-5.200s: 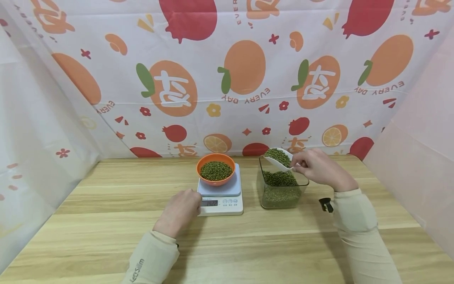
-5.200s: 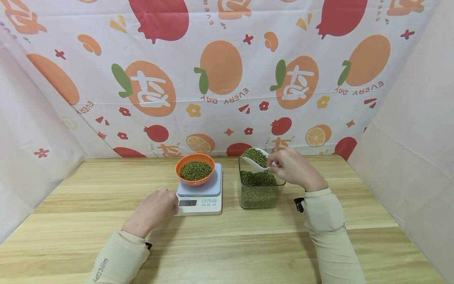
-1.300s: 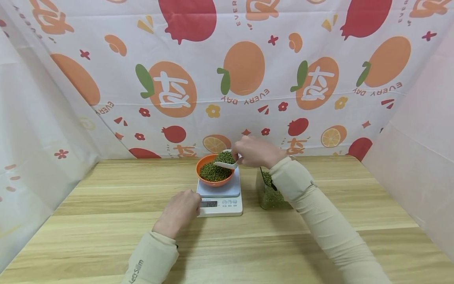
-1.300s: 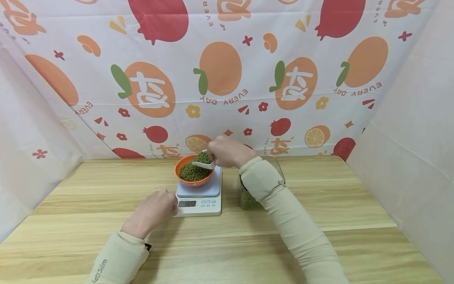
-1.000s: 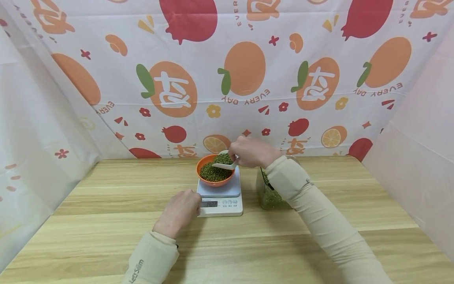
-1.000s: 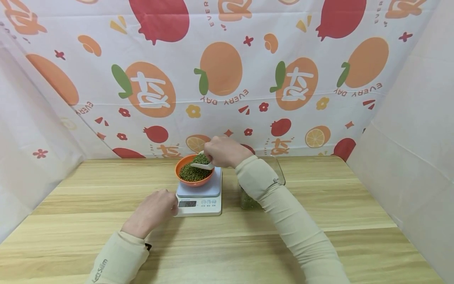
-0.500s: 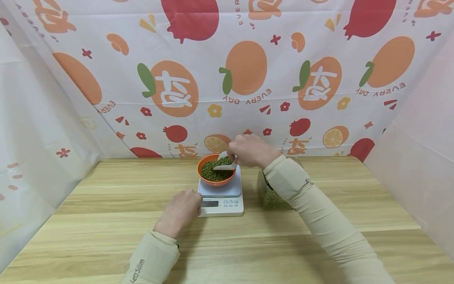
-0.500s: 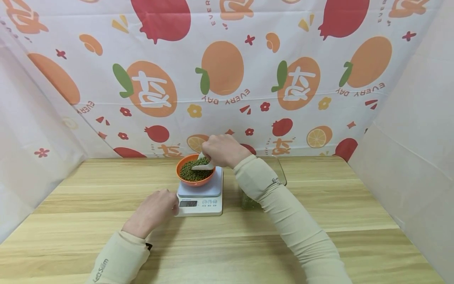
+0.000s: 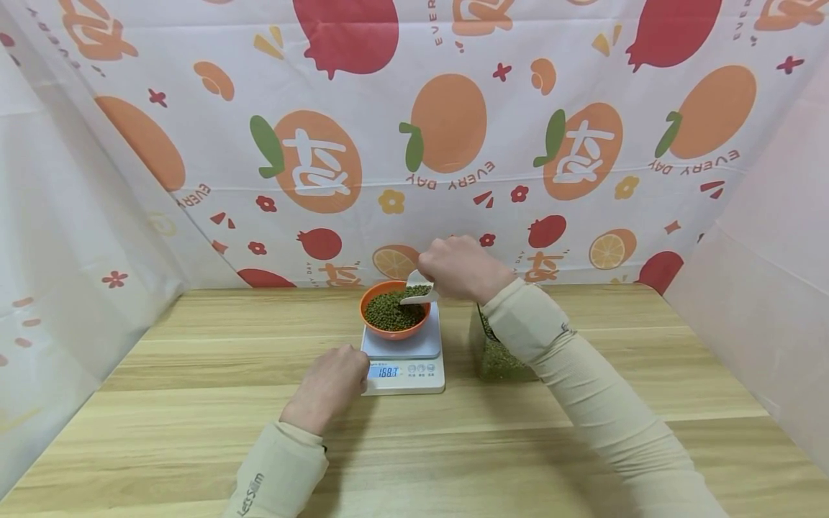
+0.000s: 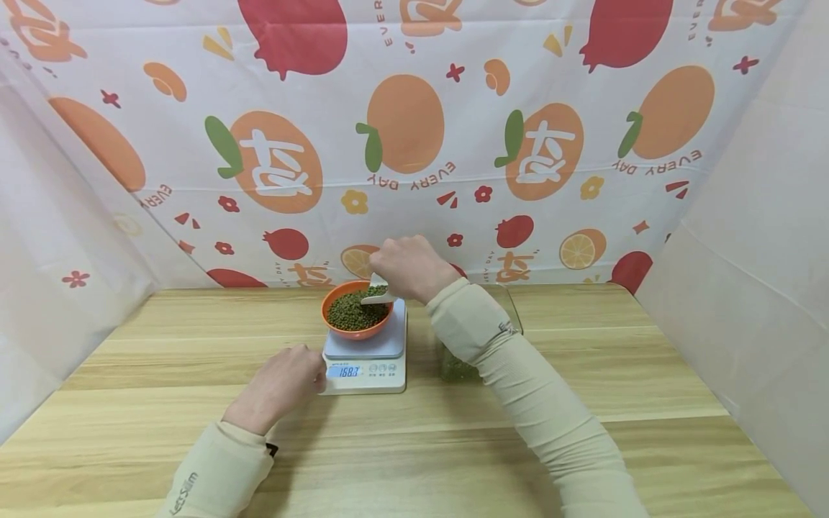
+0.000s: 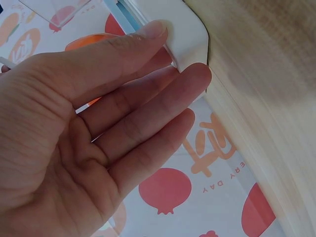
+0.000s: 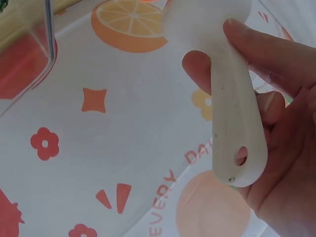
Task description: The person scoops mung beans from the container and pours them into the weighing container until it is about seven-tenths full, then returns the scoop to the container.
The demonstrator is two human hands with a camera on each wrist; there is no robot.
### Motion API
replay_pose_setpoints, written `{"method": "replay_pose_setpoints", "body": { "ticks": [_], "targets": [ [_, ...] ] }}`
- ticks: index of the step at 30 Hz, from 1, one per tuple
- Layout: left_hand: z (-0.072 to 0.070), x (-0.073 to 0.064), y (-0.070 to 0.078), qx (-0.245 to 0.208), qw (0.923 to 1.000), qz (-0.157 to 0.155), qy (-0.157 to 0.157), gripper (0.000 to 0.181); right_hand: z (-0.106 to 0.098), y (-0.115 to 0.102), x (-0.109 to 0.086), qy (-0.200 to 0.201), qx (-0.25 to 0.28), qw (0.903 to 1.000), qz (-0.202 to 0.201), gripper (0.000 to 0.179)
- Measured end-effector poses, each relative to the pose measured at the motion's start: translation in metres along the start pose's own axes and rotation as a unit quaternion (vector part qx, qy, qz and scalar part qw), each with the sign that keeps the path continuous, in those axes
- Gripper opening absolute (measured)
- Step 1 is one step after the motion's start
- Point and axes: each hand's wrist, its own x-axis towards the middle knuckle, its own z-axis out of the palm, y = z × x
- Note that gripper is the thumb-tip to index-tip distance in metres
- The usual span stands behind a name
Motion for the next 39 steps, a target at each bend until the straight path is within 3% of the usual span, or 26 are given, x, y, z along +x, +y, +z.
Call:
{"method": "replay_pose_setpoints", "body": {
  "ticks": [19,39],
  "targets": [
    [0.0,0.0,0.0,0.002,0.9998,-0.007,-0.017,0.015,-0.008,-0.001,-0.005,0.021,-0.059,0.998,-0.009,0.025],
    [-0.001,0.001,0.001,0.007,0.9999,-0.004,-0.006,0.019,-0.007,-0.006,-0.008,0.029,-0.103,0.9941,-0.017,0.021]
  ]
}}
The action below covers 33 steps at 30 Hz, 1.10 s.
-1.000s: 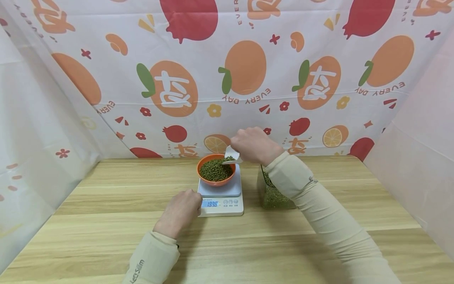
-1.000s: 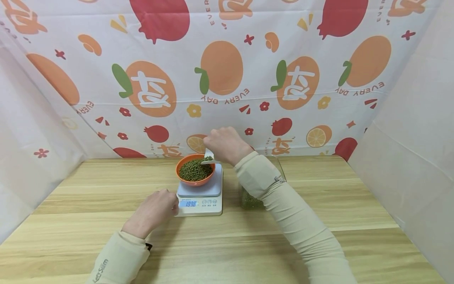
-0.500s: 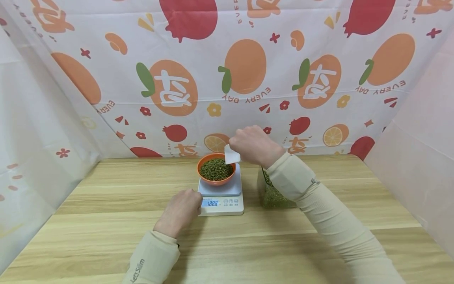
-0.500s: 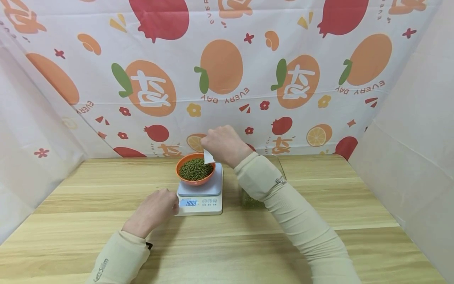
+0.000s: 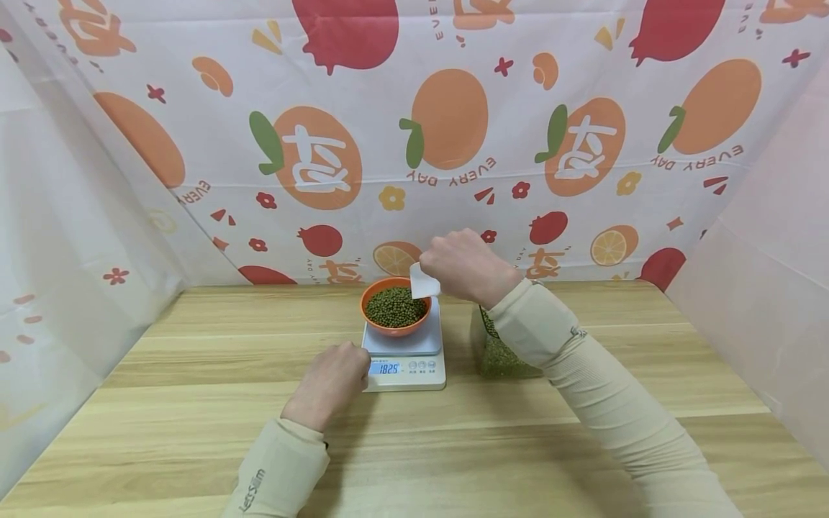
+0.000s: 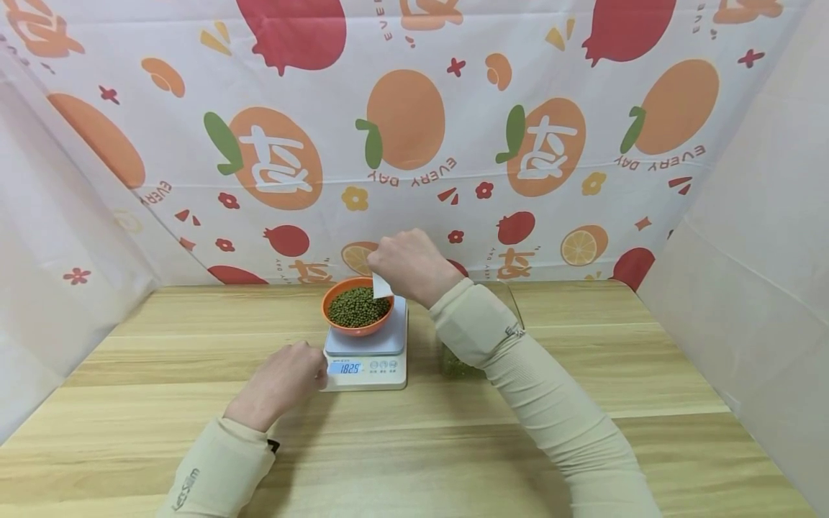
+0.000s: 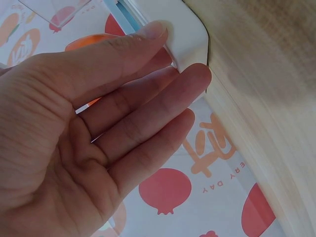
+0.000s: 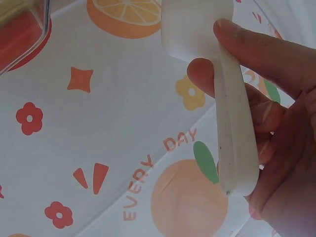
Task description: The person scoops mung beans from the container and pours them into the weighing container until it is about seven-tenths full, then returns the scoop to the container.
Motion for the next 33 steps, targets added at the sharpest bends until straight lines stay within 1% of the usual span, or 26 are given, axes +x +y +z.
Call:
{"method": "replay_pose_setpoints", "body": {
  "ticks": [5,14,25,29,33],
  "targets": [
    [-0.0002,-0.0003,-0.0003,-0.002,1.0,-0.001,-0.001,0.019,0.0002,-0.0002,-0.0011,0.004,0.003,1.0,-0.001,0.023],
    [-0.0002,0.0003,0.0001,-0.002,1.0,-0.003,-0.008,0.013,0.0011,-0.0002,-0.0027,0.013,0.005,0.9999,-0.002,0.024],
    [-0.0006,-0.0005,0.0002,0.002,0.9999,-0.007,-0.011,0.012,-0.0006,-0.0001,-0.0033,0.001,0.003,1.0,0.004,0.02],
    [-0.0005,-0.0006,0.0002,0.001,0.9999,-0.004,-0.011,0.012,-0.0011,0.0018,-0.0055,-0.001,0.021,0.9997,0.013,0.024],
    [-0.0005,-0.001,0.0004,0.0,1.0,-0.003,-0.008,0.013,0.0005,0.0053,-0.0093,-0.003,0.065,0.9974,0.029,0.027]
  ]
}}
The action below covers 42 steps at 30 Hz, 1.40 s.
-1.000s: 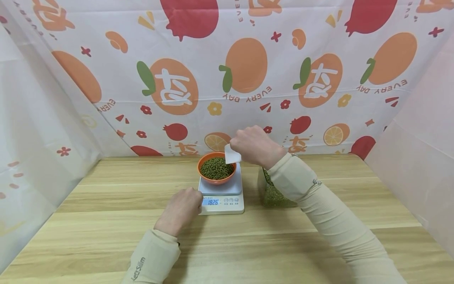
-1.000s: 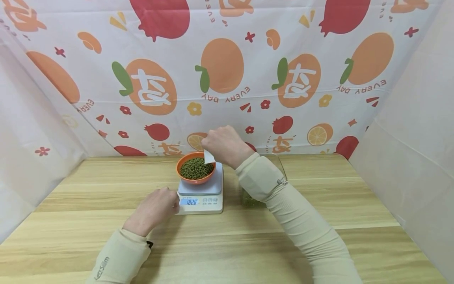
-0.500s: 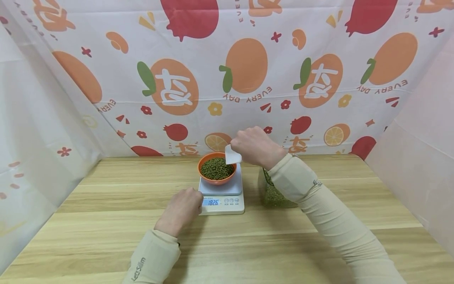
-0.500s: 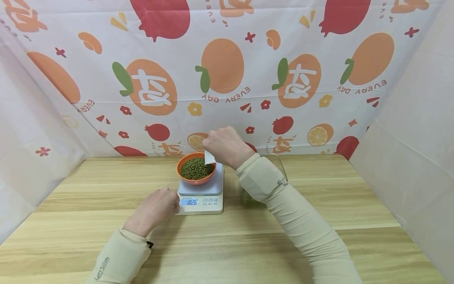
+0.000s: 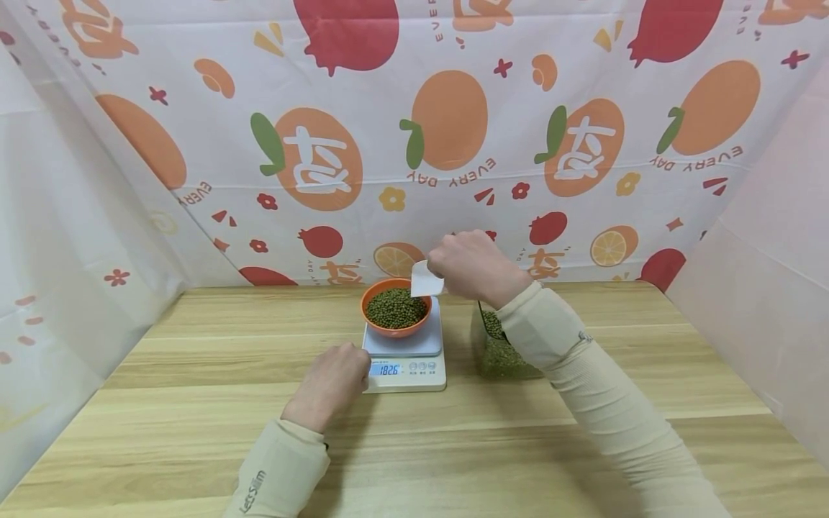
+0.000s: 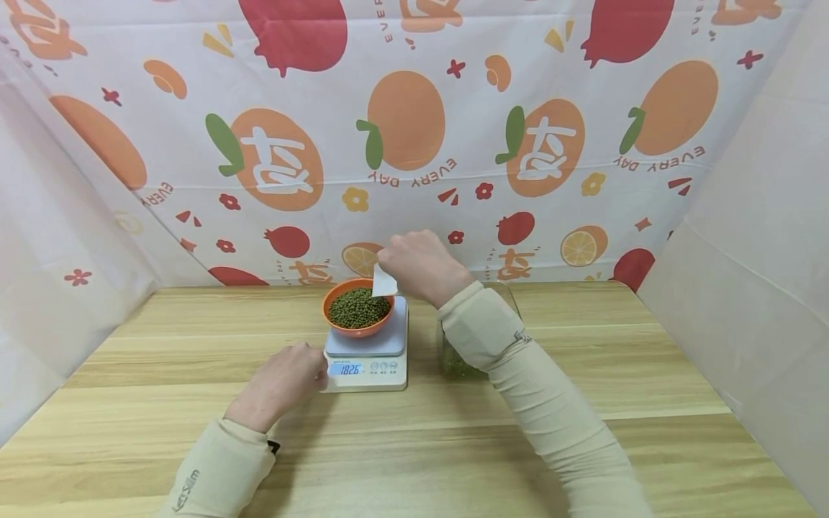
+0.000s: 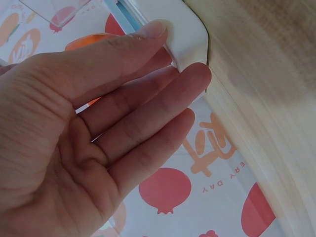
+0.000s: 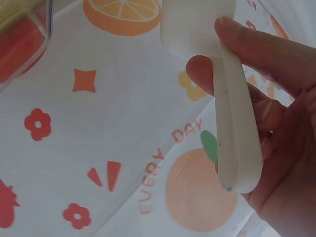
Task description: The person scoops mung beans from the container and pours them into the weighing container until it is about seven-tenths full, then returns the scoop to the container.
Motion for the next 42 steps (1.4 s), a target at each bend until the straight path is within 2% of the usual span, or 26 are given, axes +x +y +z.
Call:
{"method": "replay_pose_setpoints", "body": {
  "ticks": [3,9,26,36,42],
  "targets": [
    [0.0,0.0,0.0,-0.001,1.0,0.0,0.001,0.013,0.002,0.004,-0.003,-0.002,0.031,0.9994,0.012,0.024],
    [0.001,0.0,0.001,0.001,1.0,-0.002,-0.003,0.014,0.007,0.01,-0.01,-0.004,0.07,0.9969,0.034,0.007],
    [0.0,0.0,0.002,-0.007,0.9999,-0.009,-0.008,0.014,0.018,0.023,-0.032,0.015,0.116,0.9919,0.049,0.004],
    [0.001,0.0,0.003,-0.002,0.9999,-0.009,-0.008,0.014,0.026,0.029,-0.048,0.054,0.147,0.9864,0.05,0.005],
    [0.001,0.0,0.001,0.002,1.0,-0.004,-0.004,0.014,0.031,0.032,-0.057,0.062,0.16,0.9835,0.058,0.005]
  ]
}}
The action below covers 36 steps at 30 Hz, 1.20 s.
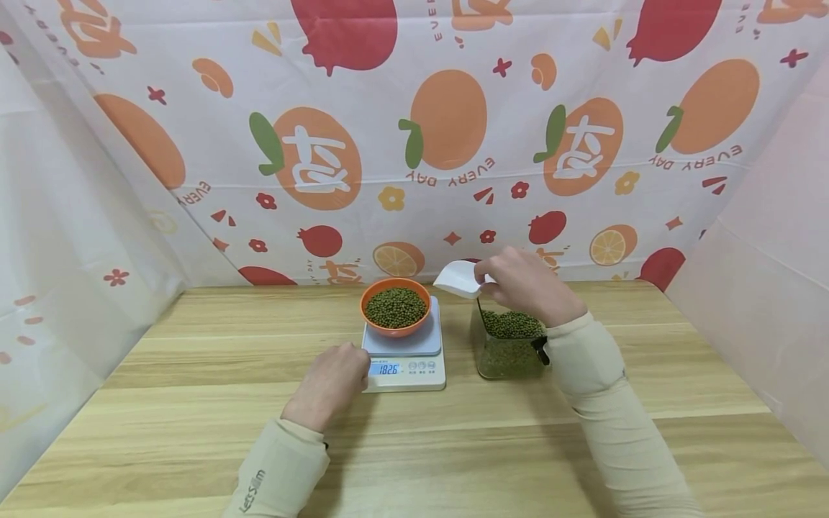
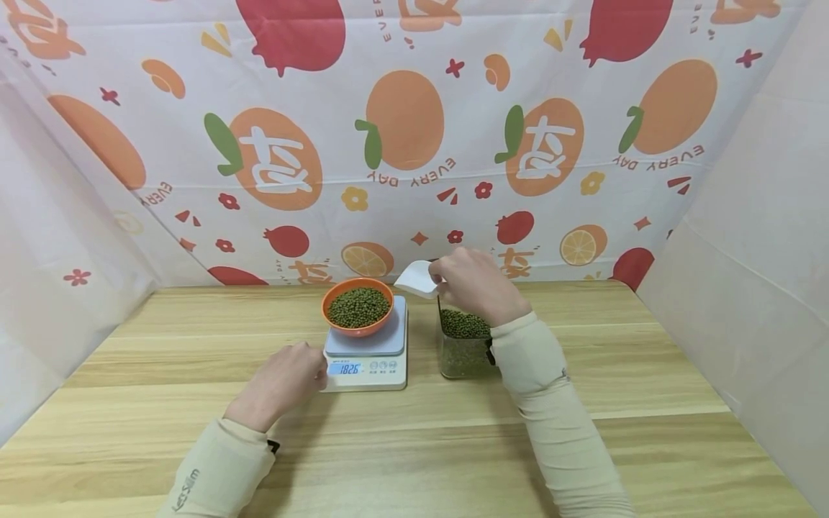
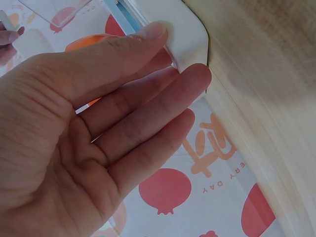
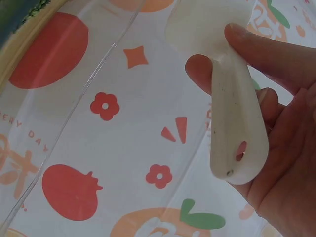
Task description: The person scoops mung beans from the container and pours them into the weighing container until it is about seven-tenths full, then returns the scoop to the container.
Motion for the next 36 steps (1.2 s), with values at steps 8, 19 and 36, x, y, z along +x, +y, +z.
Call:
{"method": "replay_pose_setpoints", "body": {
  "ticks": [8,19,36],
  "targets": [
    [-0.001,0.001,-0.002,-0.001,1.0,0.005,-0.001,0.014,-0.001,0.007,-0.01,0.006,0.016,0.9995,0.025,0.007],
    [-0.002,0.0,0.001,-0.012,0.9999,-0.001,-0.001,0.017,-0.006,0.017,-0.022,0.014,0.029,0.9989,0.035,0.006],
    [-0.002,-0.001,0.001,-0.013,0.9999,-0.005,-0.008,0.017,-0.013,0.029,-0.038,0.006,0.04,0.9978,0.052,0.007]
  ]
}}
